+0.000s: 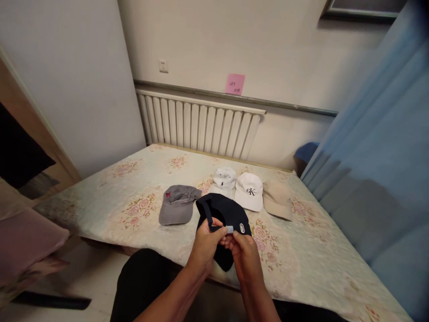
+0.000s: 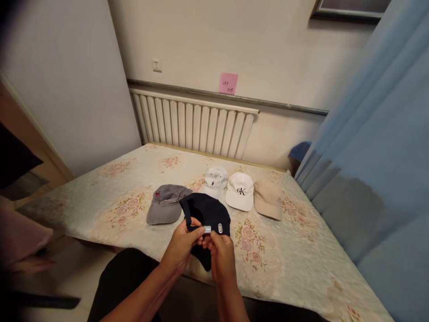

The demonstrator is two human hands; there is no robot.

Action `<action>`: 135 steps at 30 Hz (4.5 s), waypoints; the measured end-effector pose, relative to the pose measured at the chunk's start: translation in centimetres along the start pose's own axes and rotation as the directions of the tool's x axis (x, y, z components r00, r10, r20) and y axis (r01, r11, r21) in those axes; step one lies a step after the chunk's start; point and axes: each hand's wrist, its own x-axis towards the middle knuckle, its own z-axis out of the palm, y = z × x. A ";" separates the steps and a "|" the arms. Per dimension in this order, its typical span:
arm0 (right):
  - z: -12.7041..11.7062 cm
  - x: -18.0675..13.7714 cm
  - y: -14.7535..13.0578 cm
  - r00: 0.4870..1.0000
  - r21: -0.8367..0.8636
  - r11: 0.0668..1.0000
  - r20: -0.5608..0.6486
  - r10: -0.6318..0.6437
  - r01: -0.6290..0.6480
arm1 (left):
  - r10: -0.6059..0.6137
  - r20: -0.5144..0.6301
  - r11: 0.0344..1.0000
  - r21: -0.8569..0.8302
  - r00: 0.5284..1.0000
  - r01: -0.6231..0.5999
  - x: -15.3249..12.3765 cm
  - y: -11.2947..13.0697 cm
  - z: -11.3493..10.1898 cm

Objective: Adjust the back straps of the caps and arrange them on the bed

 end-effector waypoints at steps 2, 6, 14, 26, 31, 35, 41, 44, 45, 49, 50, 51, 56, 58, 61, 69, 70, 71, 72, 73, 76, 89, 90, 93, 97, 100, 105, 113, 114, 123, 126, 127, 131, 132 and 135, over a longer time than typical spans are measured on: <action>0.0 0.0 0.1 1.000 0.002 1.000 0.004 -0.004 0.004 | 0.001 0.011 1.000 0.025 1.000 -0.002 0.1 -0.1 -0.1; 0.0 -0.1 0.2 1.000 0.022 1.000 0.019 -0.007 0.006 | -0.022 0.033 0.999 0.032 0.999 0.021 0.1 -0.2 -0.5; 0.2 -0.3 0.1 0.999 0.069 0.998 0.044 -0.015 0.012 | -0.028 0.133 1.000 0.013 0.991 0.027 0.2 -0.6 -0.9; -0.3 0.0 0.4 1.000 -0.001 1.000 -0.016 0.023 -0.023 | 0.005 0.164 0.995 0.095 0.986 -0.021 0.1 -0.1 -1.0; -0.3 -0.2 0.3 0.999 0.038 0.998 0.018 0.042 -0.042 | -0.008 0.209 0.990 0.140 0.978 -0.022 0.0 0.2 -0.9; -0.4 -0.2 0.4 0.996 0.019 0.998 0.076 0.053 -0.055 | -0.013 0.299 0.991 0.133 0.954 -0.028 -0.2 0.4 -1.1; -0.4 -0.1 0.2 0.992 0.120 0.987 0.079 0.099 -0.108 | -0.030 0.283 0.984 0.177 0.959 -0.021 0.0 0.2 -1.3; -0.2 -0.2 0.0 0.991 0.154 0.980 0.059 0.117 -0.125 | -0.027 0.227 0.976 0.218 0.974 -0.023 -0.1 0.1 -1.2; -0.1 -0.2 -0.1 0.991 0.166 0.977 0.050 0.126 -0.133 | -0.028 0.224 0.977 0.210 0.974 -0.021 -0.1 0.1 -1.2; 0.1 -0.3 -0.3 0.983 0.192 0.965 0.059 0.171 -0.180 | -0.030 0.212 0.990 0.140 0.977 0.000 -0.3 0.0 -1.0; 0.0 -0.3 -0.4 0.981 0.194 0.962 0.069 0.182 -0.192 | -0.033 0.207 0.992 0.122 0.978 0.008 -0.3 0.0 -1.0; 0.0 -0.3 -0.4 0.978 0.196 0.959 0.074 0.194 -0.205 | -0.037 0.205 0.994 0.106 0.978 0.015 -0.4 0.0 -1.0; -0.2 -0.4 -0.5 0.972 0.218 0.947 0.073 0.225 -0.236 | -0.055 0.216 0.998 0.052 0.975 0.045 -0.5 0.2 -1.1; -0.2 -0.4 -0.5 0.975 0.226 0.949 0.069 0.209 -0.219 | -0.044 0.217 0.998 0.063 0.975 0.031 -0.5 0.1 -1.1; -0.2 -0.4 -0.5 0.980 0.236 0.951 0.055 0.192 -0.199 | -0.014 0.224 0.995 0.095 0.975 -0.008 -0.3 -0.1 -1.1; -0.3 -0.4 -0.5 0.975 0.244 0.944 0.052 0.217 -0.223 | -0.094 0.207 0.995 0.034 0.974 0.089 -0.2 -0.5 -1.0; -0.4 -0.4 -0.5 0.974 0.247 0.942 0.048 0.220 -0.225 | -0.105 0.203 0.994 0.024 0.974 0.103 -0.3 -0.5 -1.1; -0.4 -0.5 -0.4 0.974 0.248 0.942 0.044 0.221 -0.225 | -0.116 0.199 0.993 0.016 0.973 0.116 -0.4 -0.5 -1.1; -0.5 -0.5 -0.4 0.974 0.247 0.943 0.045 0.220 -0.224 | -0.126 0.194 0.992 0.009 0.973 0.126 -0.4 -0.5 -1.2; -0.5 -0.6 -0.3 0.974 0.246 0.943 0.051 0.219 -0.225 | -0.133 0.189 0.991 0.006 0.973 0.134 -0.5 -0.6 -1.2; -0.5 -0.7 -0.2 0.973 0.237 0.944 0.074 0.217 -0.228 | -0.141 0.159 0.990 0.010 0.977 0.141 -0.6 -0.7 -1.3; -0.6 -1.2 -0.1 0.985 0.133 0.977 0.057 0.161 -0.167 | -0.106 0.215 0.994 -0.008 0.971 0.110 -0.9 -1.3 -1.8; -0.6 -1.3 -0.1 0.984 0.133 0.976 0.060 0.165 -0.172 | -0.104 0.219 0.994 -0.003 0.970 0.108 -0.9 -1.4 -1.8; -0.6 -1.4 0.1 0.983 0.121 0.978 0.078 0.164 -0.172 | -0.100 0.192 0.995 0.022 0.976 0.098 -1.0 -1.5 -1.9; -0.9 -1.4 0.4 0.989 0.010 0.994 0.096 0.109 -0.111 | -0.102 0.142 0.995 0.025 0.985 0.100 -1.0 -1.5 -1.8; -1.2 -1.5 0.6 0.993 -0.054 0.996 0.089 0.076 -0.071 | -0.094 0.156 0.995 -0.003 0.983 0.096 -1.1 -1.6 -1.8; -1.1 -1.6 0.6 0.994 -0.043 0.996 0.070 0.086 -0.084 | -0.094 0.192 0.992 -0.062 0.977 0.108 -1.3 -1.8 -2.0; -0.5 -1.8 0.3 0.989 0.060 0.987 0.041 0.144 -0.147 | -0.110 0.178 0.993 -0.032 0.978 0.117 -1.6 -1.3 -2.1; -0.4 -1.8 0.3 0.988 0.075 0.985 0.035 0.153 -0.155 | -0.106 0.181 0.993 -0.035 0.978 0.115 -1.6 -1.3 -2.1; -0.3 -1.7 0.3 0.988 0.136 0.978 0.018 0.155 -0.156 | -0.057 0.144 0.998 0.038 0.988 0.052 -1.6 -1.4 -1.9; -0.5 -1.6 0.4 0.987 0.113 0.981 -0.009 0.160 -0.158 | -0.085 0.165 0.996 0.001 0.983 0.086 -1.5 -1.7 -2.1; -0.5 -1.6 0.4 0.987 0.101 0.982 -0.018 0.162 -0.159 | -0.091 0.166 0.996 -0.006 0.982 0.093 -1.5 -1.8 -2.2; -0.6 -1.6 0.5 0.988 0.097 0.983 -0.005 0.156 -0.155 | -0.116 0.153 0.993 -0.010 0.982 0.118 -1.3 -1.9 -2.2; -0.6 -1.6 0.5 0.988 0.103 0.983 0.011 0.154 -0.154 | -0.123 0.145 0.992 -0.008 0.982 0.126 -1.3 -1.9 -2.1; -0.5 -1.7 0.6 0.987 0.114 0.980 0.020 0.159 -0.160 | -0.130 0.137 0.991 -0.015 0.982 0.133 -1.3 -1.8 -1.9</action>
